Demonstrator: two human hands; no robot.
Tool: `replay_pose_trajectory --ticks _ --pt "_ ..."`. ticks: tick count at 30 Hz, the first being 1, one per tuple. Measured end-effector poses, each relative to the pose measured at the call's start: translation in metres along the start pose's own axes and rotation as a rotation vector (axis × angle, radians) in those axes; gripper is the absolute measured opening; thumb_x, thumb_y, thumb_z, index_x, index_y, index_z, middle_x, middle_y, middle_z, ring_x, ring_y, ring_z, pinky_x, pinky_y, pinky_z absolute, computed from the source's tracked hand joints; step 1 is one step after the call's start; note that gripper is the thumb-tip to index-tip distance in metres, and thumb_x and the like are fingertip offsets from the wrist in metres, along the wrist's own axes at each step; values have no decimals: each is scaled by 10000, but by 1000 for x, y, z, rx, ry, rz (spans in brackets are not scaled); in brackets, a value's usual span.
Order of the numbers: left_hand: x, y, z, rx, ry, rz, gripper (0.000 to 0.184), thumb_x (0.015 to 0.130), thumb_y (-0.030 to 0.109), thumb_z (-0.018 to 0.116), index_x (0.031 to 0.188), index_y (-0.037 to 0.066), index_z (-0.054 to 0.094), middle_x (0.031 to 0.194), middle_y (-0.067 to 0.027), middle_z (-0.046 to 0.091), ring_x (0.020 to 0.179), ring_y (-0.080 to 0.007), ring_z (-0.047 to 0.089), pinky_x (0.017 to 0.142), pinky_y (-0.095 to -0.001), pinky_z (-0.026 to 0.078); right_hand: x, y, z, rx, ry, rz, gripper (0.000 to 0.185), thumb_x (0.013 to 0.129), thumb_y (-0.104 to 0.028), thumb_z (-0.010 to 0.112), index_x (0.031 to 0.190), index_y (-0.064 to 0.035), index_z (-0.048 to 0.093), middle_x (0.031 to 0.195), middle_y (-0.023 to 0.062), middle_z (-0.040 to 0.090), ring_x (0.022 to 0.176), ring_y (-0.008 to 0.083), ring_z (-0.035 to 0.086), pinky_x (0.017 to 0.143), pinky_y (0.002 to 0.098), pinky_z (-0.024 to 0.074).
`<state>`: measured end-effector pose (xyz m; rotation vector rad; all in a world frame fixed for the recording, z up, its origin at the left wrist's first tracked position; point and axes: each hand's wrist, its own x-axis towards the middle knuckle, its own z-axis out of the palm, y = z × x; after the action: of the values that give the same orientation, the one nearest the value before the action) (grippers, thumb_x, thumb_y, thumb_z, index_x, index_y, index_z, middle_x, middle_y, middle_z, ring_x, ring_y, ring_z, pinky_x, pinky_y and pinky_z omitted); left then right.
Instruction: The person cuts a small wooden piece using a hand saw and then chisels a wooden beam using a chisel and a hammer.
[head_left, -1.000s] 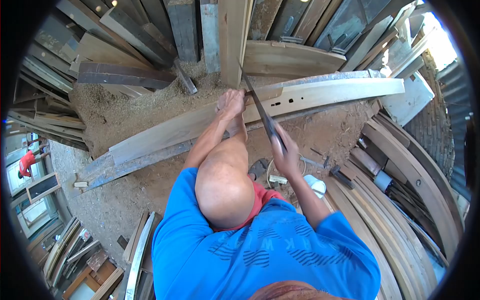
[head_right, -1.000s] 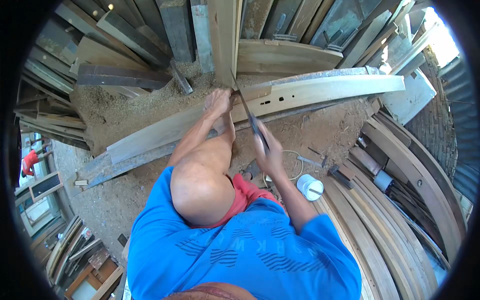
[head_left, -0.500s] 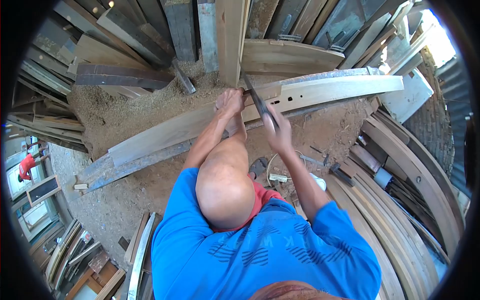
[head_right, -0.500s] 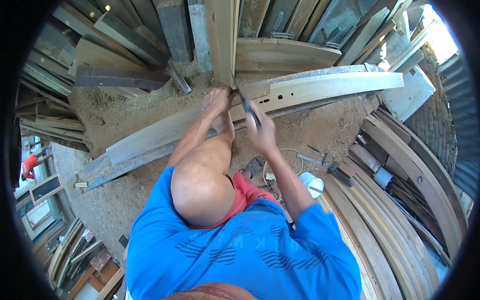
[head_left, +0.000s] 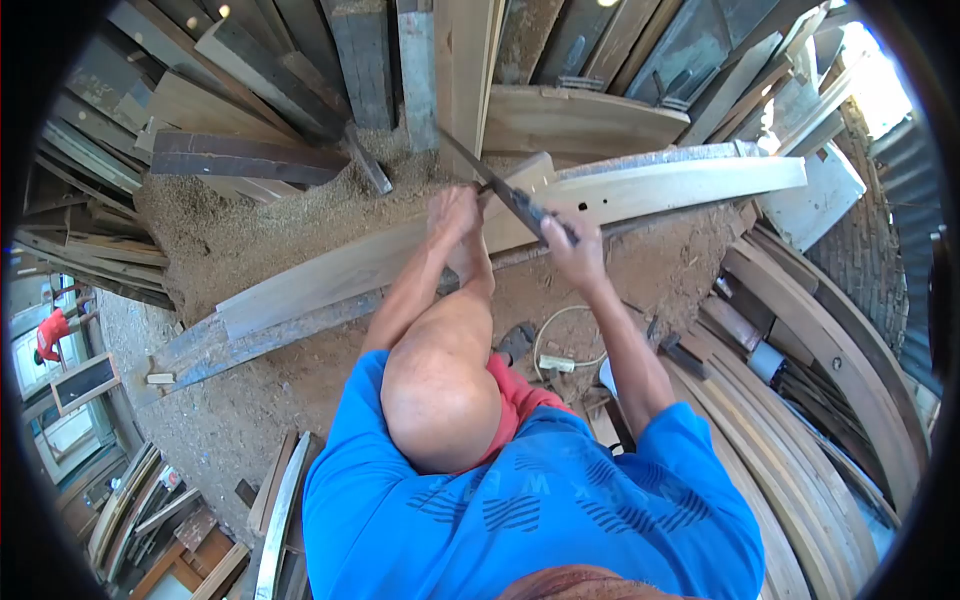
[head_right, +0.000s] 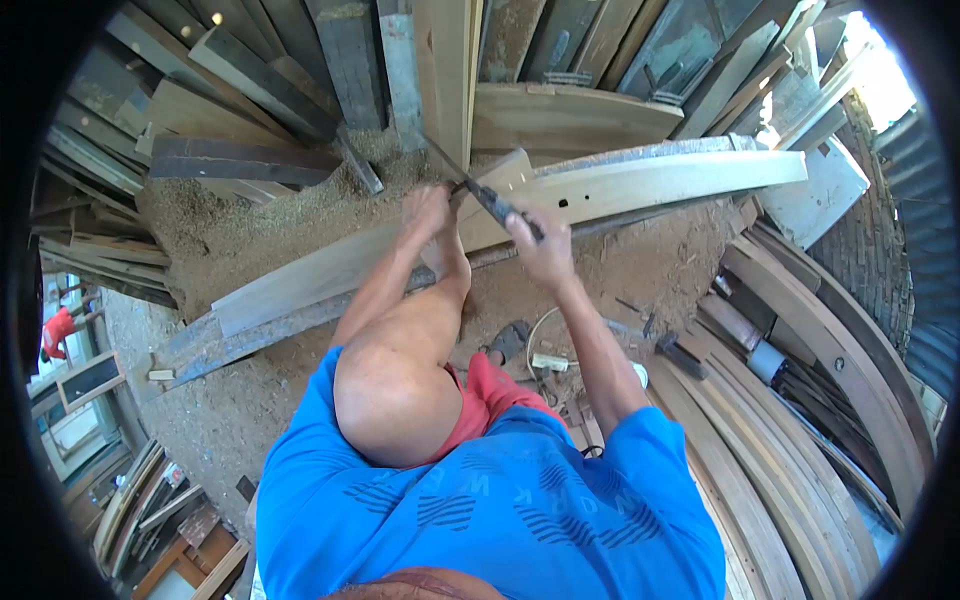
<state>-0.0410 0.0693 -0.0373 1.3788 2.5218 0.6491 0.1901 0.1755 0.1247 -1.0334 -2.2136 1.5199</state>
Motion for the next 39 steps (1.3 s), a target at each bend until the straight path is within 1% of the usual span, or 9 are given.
replay_pose_trajectory --ticks 3,8,11,14,17,23,28,35,39 --pt "-19 44 -51 117 -21 75 171 823 208 676 892 54 707 837 -217 711 786 -434 693 658 -541 519 -33 4 24 13 94 -232 455 954 -193 696 1327 53 610 1193 257 707 1069 303 722 938 374 544" --pt "-10 38 -43 284 183 250 106 830 127 642 846 55 718 797 -204 713 741 -413 706 620 -517 536 -44 3 46 53 146 -178 462 967 -159 673 1365 56 581 1257 232 684 1161 281 673 1015 369 499" --pt "0 26 -17 113 -80 -41 100 818 110 643 795 62 728 819 -207 726 767 -398 727 650 -498 567 -38 -6 46 43 153 -219 457 974 -158 655 1369 58 578 1222 230 693 1122 278 681 987 367 509" --pt "-1 24 -31 78 -156 32 85 795 97 660 764 67 733 869 -225 730 817 -403 735 692 -486 586 -31 -15 36 69 104 -211 441 977 -139 632 1369 55 576 1241 270 685 1139 317 703 968 387 536" --pt "0 33 -26 179 -235 -55 63 770 106 690 804 75 733 848 -228 721 814 -412 727 683 -489 580 -26 -10 40 127 40 -153 416 991 -122 595 1373 41 581 1250 275 679 1150 321 700 967 383 533" --pt "-12 74 -75 159 -229 -166 255 954 260 645 1069 67 766 1097 -227 728 1028 -423 716 813 -551 580 -85 -40 11 7 34 -161 395 1005 -72 557 1382 44 583 1322 262 658 1242 345 651 1032 397 494" --pt "-5 33 -33 110 -75 31 120 801 138 686 896 79 729 885 -220 725 856 -409 725 700 -502 577 -184 -32 -38 -26 11 -116 384 991 -39 575 1364 54 592 1319 249 666 1237 319 657 1034 380 489" --pt "-4 34 -42 91 -269 -27 130 799 152 696 924 119 712 857 -183 741 838 -409 725 684 -508 578 56 -5 79 -86 148 -296 388 978 -113 563 1355 -48 624 1111 277 698 997 410 713 848 421 552" --pt "-1 31 -30 118 -216 -70 148 827 170 644 942 119 721 868 -190 742 871 -415 728 708 -503 590 -8 -40 39 -20 32 -192 377 987 -100 563 1347 0 610 1126 287 696 1085 384 703 893 406 544"
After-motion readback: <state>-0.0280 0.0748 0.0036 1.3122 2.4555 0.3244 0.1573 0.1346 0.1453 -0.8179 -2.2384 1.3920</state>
